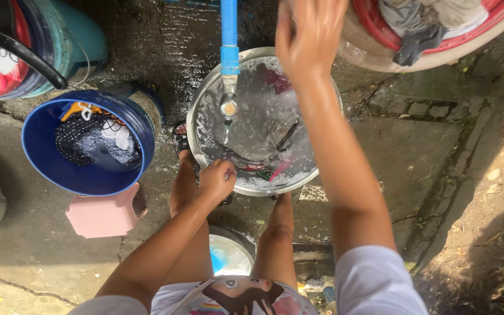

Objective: The person scrubs sandals with a brush in a basin of soapy water, then washes and rinses clothes by hand in a metal basin under running water.

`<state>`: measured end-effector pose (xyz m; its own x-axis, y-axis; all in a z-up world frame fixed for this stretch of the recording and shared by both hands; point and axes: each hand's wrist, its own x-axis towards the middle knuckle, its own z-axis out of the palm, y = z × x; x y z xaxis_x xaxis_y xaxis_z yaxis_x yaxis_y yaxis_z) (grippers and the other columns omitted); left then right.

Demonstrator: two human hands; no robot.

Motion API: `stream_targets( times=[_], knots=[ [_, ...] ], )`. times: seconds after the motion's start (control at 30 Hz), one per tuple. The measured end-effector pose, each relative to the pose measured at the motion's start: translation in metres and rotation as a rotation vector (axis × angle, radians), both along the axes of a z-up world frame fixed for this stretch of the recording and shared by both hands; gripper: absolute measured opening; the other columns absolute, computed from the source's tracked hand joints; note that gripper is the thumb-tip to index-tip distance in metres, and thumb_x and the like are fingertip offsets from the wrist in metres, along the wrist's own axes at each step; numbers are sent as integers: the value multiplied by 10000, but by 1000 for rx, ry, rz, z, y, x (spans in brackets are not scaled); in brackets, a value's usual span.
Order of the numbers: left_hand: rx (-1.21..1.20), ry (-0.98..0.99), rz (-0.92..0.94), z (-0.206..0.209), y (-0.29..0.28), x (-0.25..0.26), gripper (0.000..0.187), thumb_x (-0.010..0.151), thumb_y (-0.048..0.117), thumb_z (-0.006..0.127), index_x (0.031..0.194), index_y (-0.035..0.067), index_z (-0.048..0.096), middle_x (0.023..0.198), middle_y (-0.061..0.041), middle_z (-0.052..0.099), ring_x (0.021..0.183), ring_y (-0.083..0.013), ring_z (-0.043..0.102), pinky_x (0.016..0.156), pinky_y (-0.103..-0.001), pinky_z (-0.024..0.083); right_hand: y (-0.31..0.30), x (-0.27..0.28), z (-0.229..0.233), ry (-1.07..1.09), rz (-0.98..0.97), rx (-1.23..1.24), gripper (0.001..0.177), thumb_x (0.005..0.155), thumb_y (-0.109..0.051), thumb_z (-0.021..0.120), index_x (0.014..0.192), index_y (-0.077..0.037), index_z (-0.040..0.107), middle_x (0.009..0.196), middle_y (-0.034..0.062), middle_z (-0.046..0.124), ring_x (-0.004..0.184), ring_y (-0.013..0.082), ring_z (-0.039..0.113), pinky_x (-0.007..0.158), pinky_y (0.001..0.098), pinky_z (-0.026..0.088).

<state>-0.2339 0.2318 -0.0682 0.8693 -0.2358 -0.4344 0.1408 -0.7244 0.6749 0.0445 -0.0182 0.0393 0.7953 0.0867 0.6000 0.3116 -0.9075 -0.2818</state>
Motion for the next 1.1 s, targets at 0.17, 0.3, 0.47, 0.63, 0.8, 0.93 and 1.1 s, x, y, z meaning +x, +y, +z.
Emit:
stream_targets(
  times=[0.17,0.3,0.47,0.63,0.8,0.93,1.1],
  knots=[
    [76,156,-110,-68,-35,30,180,926,322,687,1074,236,744,1160,-101,644,1024,-322,662,914,-466,530,-33,-152,-132,799,-188,416,173,943,-184,685,1057,-76,756,1099,213,688,1054,401,648,928,482,519],
    [18,-102,-354,-132,-96,81,321,875,335,732,1193,305,771,1456,-152,489,1337,-409,445,1080,-610,373,-55,-283,-244,1176,-422,390,268,843,-218,746,1075,-85,751,1246,227,612,1102,416,624,950,469,503],
    [185,-21,-570,-212,-203,167,348,904,200,651,1223,308,738,1619,-117,328,1480,-397,279,1174,-669,179,-53,-357,-285,1213,-468,460,362,782,-192,802,1109,-53,733,1254,231,609,1110,423,614,985,447,496],
    [327,170,-623,-273,-242,190,629,853,93,647,1439,310,569,1697,-80,183,1565,-345,100,1213,-648,10,-64,-344,-274,1438,-555,823,417,885,-259,666,1262,-82,656,1335,154,613,990,372,702,948,389,528],
    [235,461,-278,-353,-164,134,578,1042,429,519,1572,275,349,1660,-108,317,1500,-341,289,1207,-642,221,-76,-347,-287,1245,-274,727,384,966,-253,705,1276,-27,686,1297,216,630,1174,376,627,1001,430,483],
    [512,369,-265,-379,-116,110,703,928,601,583,1457,181,385,1462,-138,474,1345,-396,375,1037,-620,348,-70,-329,-273,1515,-343,733,396,929,-287,683,1272,-89,674,1279,164,650,1077,316,677,974,387,509],
    [416,-295,-311,-260,-92,73,236,876,396,690,895,164,729,1093,-137,602,1075,-379,505,920,-550,400,-45,-306,-235,1361,-232,731,546,851,-191,760,1366,-108,600,1375,151,596,1218,344,597,1044,427,485]
  ],
)
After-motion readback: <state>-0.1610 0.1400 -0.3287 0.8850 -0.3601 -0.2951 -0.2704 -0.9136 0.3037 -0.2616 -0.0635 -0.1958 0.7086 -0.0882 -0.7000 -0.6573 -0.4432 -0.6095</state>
